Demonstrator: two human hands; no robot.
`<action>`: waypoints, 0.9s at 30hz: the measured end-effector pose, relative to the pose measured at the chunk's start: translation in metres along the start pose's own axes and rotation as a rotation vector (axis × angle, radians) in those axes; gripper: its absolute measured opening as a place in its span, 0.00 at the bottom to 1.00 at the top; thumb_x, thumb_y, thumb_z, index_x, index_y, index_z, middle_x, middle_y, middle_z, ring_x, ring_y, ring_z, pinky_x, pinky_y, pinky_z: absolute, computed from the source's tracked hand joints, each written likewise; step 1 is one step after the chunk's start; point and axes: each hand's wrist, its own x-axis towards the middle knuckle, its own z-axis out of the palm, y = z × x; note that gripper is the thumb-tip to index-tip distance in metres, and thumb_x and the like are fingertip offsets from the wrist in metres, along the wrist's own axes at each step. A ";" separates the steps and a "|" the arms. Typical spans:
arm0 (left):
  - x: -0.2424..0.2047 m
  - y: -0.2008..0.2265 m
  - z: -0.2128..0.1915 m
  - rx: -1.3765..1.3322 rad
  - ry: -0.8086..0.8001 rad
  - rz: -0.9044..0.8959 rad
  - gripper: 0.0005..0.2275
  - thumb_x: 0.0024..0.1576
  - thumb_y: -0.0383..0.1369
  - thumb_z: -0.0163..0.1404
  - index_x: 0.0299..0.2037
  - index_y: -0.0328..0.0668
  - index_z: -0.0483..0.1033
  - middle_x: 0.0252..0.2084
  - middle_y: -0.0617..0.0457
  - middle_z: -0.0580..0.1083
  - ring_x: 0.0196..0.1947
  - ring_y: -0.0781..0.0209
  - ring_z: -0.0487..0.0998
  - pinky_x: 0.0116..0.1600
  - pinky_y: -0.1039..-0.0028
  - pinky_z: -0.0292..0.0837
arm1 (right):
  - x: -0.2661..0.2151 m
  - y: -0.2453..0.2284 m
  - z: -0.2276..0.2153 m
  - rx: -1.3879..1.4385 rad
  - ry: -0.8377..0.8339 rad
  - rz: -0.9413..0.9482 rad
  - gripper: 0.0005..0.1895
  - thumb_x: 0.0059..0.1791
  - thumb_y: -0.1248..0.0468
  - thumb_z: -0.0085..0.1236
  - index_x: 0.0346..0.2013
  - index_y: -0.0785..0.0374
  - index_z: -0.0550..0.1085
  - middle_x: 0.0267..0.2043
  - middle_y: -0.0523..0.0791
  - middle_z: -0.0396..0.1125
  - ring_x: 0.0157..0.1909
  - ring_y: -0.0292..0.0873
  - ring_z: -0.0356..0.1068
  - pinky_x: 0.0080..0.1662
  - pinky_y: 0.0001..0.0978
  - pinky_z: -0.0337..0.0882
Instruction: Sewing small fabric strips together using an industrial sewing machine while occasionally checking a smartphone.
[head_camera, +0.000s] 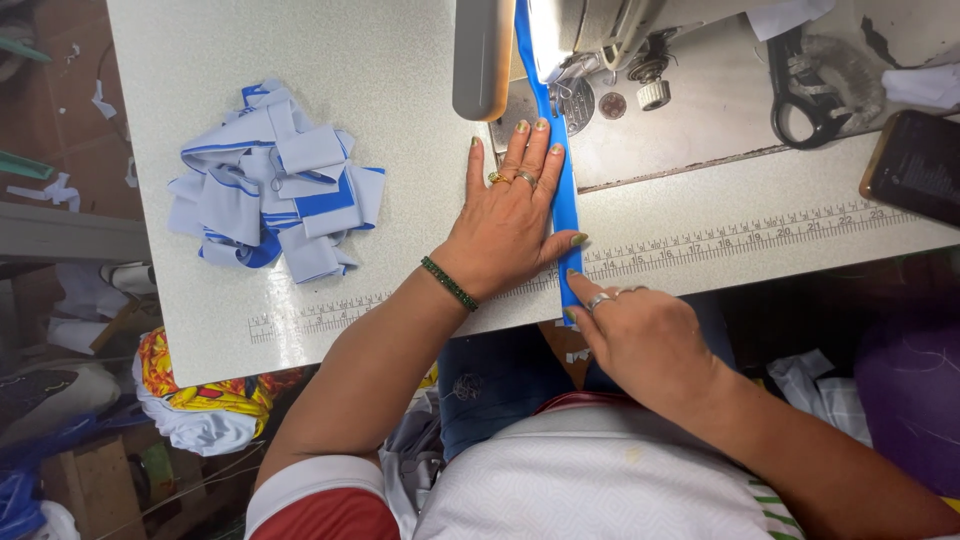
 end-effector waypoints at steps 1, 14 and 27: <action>0.000 0.000 0.000 0.004 -0.001 0.005 0.38 0.58 0.59 0.31 0.68 0.32 0.45 0.70 0.34 0.40 0.71 0.41 0.36 0.64 0.35 0.24 | 0.005 0.002 -0.003 -0.034 0.004 -0.056 0.12 0.47 0.61 0.49 0.40 0.60 0.77 0.10 0.43 0.63 0.12 0.40 0.62 0.20 0.27 0.62; 0.004 -0.012 0.012 -0.026 0.083 0.033 0.26 0.63 0.44 0.31 0.67 0.34 0.49 0.70 0.36 0.45 0.71 0.44 0.40 0.64 0.35 0.29 | 0.065 0.050 0.011 -0.057 0.259 -0.187 0.07 0.46 0.64 0.52 0.32 0.53 0.78 0.26 0.41 0.60 0.30 0.43 0.61 0.36 0.35 0.61; 0.003 -0.015 0.002 -0.132 0.213 0.069 0.28 0.57 0.42 0.46 0.64 0.33 0.58 0.68 0.36 0.53 0.70 0.45 0.46 0.64 0.34 0.27 | 0.062 0.068 0.023 0.196 0.410 -0.172 0.07 0.49 0.65 0.52 0.38 0.57 0.78 0.33 0.42 0.63 0.38 0.45 0.64 0.42 0.36 0.64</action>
